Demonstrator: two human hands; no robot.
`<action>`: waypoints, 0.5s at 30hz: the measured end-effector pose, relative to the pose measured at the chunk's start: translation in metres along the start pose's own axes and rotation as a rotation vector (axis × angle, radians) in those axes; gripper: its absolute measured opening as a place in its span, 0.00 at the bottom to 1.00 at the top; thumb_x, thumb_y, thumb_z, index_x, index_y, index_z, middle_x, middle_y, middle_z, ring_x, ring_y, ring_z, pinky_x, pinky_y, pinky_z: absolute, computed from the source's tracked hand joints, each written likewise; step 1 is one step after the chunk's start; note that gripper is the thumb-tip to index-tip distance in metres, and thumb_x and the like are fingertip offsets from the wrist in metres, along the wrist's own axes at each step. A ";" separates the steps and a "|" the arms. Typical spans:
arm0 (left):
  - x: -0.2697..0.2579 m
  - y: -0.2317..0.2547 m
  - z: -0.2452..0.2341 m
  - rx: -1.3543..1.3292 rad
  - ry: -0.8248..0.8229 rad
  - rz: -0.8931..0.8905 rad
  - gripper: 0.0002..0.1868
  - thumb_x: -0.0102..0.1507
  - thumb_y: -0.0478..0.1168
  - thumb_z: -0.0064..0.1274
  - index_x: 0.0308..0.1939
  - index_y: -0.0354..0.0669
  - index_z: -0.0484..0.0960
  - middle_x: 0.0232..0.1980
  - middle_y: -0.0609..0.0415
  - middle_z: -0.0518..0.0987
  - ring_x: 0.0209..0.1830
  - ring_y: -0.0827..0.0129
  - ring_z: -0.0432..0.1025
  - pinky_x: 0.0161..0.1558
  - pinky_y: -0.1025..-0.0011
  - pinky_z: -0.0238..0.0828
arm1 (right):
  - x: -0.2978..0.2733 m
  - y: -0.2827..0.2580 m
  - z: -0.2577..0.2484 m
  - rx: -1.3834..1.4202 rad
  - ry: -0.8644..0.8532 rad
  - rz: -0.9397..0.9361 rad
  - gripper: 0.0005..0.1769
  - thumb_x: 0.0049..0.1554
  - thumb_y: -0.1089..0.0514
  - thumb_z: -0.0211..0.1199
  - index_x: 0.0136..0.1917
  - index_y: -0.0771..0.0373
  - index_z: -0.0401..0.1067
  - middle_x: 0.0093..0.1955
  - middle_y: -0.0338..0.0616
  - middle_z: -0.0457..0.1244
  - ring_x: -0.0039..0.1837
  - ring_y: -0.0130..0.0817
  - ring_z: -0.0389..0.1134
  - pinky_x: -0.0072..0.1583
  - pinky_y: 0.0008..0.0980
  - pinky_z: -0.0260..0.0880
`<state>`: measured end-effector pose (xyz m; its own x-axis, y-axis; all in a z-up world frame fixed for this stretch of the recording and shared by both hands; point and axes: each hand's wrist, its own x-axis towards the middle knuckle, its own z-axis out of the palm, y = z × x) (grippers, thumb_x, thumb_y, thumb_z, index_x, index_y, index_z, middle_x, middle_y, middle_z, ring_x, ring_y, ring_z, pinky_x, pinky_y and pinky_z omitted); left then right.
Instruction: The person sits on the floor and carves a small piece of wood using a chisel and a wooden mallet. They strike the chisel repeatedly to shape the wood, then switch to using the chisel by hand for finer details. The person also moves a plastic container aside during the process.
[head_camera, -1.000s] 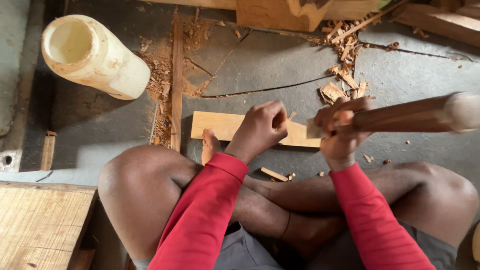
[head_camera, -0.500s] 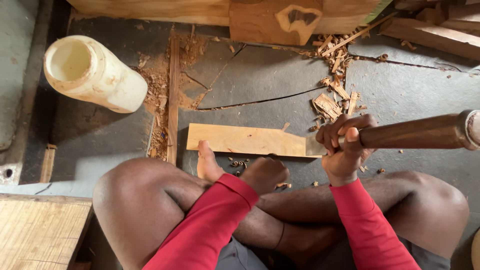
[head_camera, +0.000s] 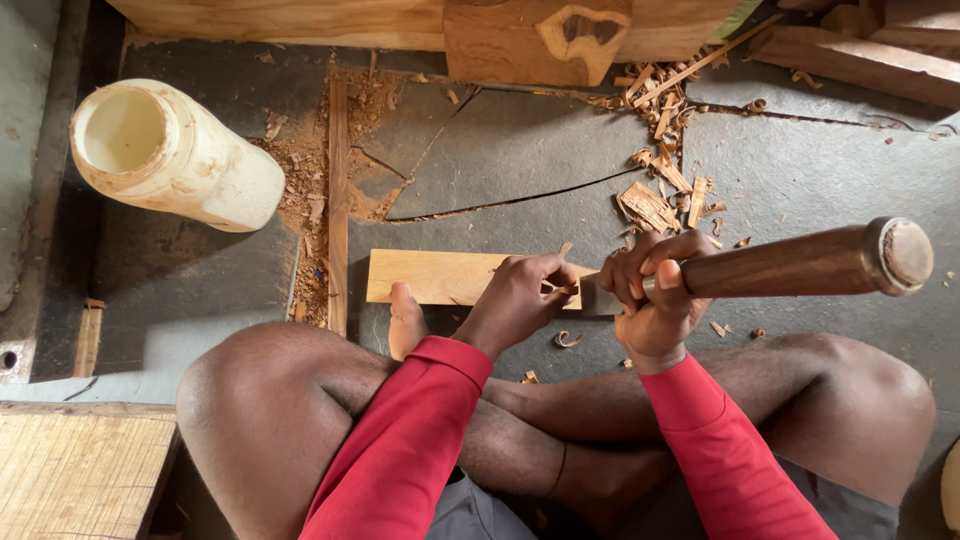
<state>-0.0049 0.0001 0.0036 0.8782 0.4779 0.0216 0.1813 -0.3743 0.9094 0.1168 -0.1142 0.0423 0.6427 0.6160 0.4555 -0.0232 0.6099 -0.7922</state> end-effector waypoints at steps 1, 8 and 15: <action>-0.001 0.000 0.000 0.004 0.007 0.022 0.07 0.59 0.33 0.62 0.39 0.37 0.83 0.41 0.47 0.86 0.42 0.62 0.83 0.44 0.66 0.79 | 0.000 0.000 0.000 -0.004 -0.003 -0.005 0.23 0.67 0.42 0.63 0.45 0.59 0.59 0.29 0.35 0.50 0.23 0.20 0.47 0.30 0.28 0.55; 0.001 -0.002 0.000 -0.023 -0.006 0.035 0.08 0.59 0.32 0.62 0.41 0.36 0.83 0.42 0.46 0.85 0.44 0.62 0.83 0.46 0.66 0.78 | 0.001 -0.003 0.001 0.005 -0.014 -0.018 0.22 0.68 0.42 0.62 0.47 0.59 0.58 0.28 0.35 0.50 0.24 0.20 0.47 0.30 0.27 0.53; 0.001 0.003 0.000 -0.025 0.005 0.074 0.09 0.58 0.30 0.61 0.42 0.36 0.83 0.44 0.47 0.85 0.45 0.62 0.83 0.47 0.68 0.80 | 0.003 -0.001 -0.002 0.004 -0.006 -0.012 0.23 0.67 0.41 0.63 0.46 0.58 0.58 0.27 0.35 0.50 0.23 0.20 0.46 0.30 0.27 0.53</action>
<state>-0.0037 -0.0010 0.0065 0.8866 0.4536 0.0907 0.1053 -0.3887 0.9153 0.1203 -0.1142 0.0440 0.6386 0.6115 0.4671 -0.0189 0.6193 -0.7849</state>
